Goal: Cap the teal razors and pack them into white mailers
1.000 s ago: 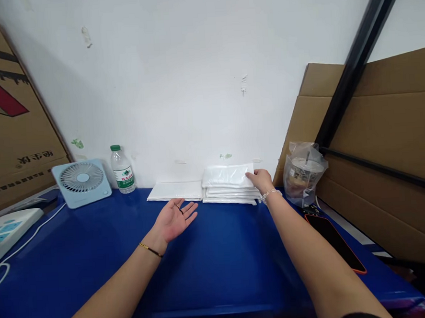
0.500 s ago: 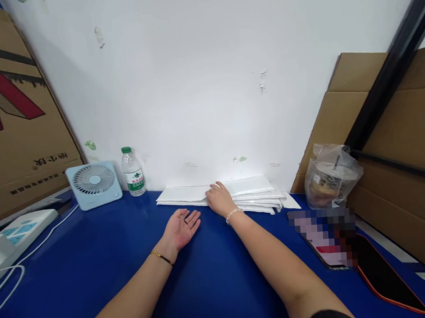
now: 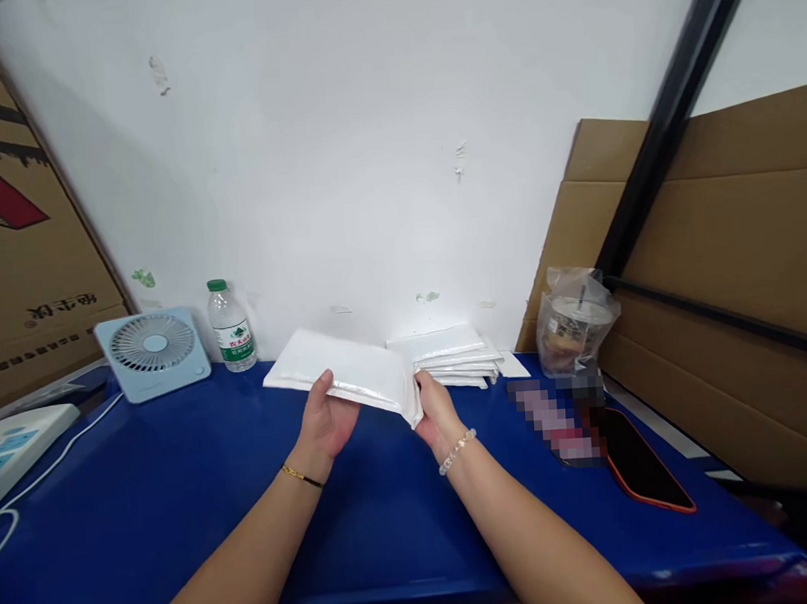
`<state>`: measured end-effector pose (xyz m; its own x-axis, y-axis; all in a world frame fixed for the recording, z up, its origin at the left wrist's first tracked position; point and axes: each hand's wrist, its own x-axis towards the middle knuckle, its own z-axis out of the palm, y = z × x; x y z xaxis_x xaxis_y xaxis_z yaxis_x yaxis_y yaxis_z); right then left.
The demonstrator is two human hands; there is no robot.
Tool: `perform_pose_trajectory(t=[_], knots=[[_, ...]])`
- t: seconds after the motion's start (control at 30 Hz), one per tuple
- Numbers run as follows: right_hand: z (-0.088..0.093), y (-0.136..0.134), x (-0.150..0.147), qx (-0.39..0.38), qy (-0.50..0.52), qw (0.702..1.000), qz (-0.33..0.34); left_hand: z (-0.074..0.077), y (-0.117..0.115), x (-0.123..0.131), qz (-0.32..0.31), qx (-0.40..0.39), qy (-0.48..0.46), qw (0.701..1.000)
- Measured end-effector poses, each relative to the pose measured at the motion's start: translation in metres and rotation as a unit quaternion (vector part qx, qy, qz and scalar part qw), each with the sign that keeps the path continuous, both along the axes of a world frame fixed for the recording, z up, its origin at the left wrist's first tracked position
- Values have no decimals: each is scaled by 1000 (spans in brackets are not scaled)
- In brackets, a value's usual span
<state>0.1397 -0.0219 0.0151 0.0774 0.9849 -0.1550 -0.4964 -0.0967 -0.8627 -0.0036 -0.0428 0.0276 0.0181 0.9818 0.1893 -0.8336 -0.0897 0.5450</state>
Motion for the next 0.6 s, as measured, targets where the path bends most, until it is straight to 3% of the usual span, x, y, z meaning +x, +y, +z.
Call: perform_pose_trajectory(t=[0.1, 0.23, 0.43, 0.6], knots=[[-8, -18, 4, -69, 123, 988, 63, 15, -11, 10, 36, 27, 35, 998], [-20, -32, 5, -59, 207, 971, 107, 32, -18, 23, 107, 85, 103, 985], [-31, -33, 0, -91, 226, 966, 86, 57, -23, 42, 140, 115, 226, 957], [-33, -31, 3, -101, 232, 965, 67, 69, -28, 51, 178, 129, 261, 940]])
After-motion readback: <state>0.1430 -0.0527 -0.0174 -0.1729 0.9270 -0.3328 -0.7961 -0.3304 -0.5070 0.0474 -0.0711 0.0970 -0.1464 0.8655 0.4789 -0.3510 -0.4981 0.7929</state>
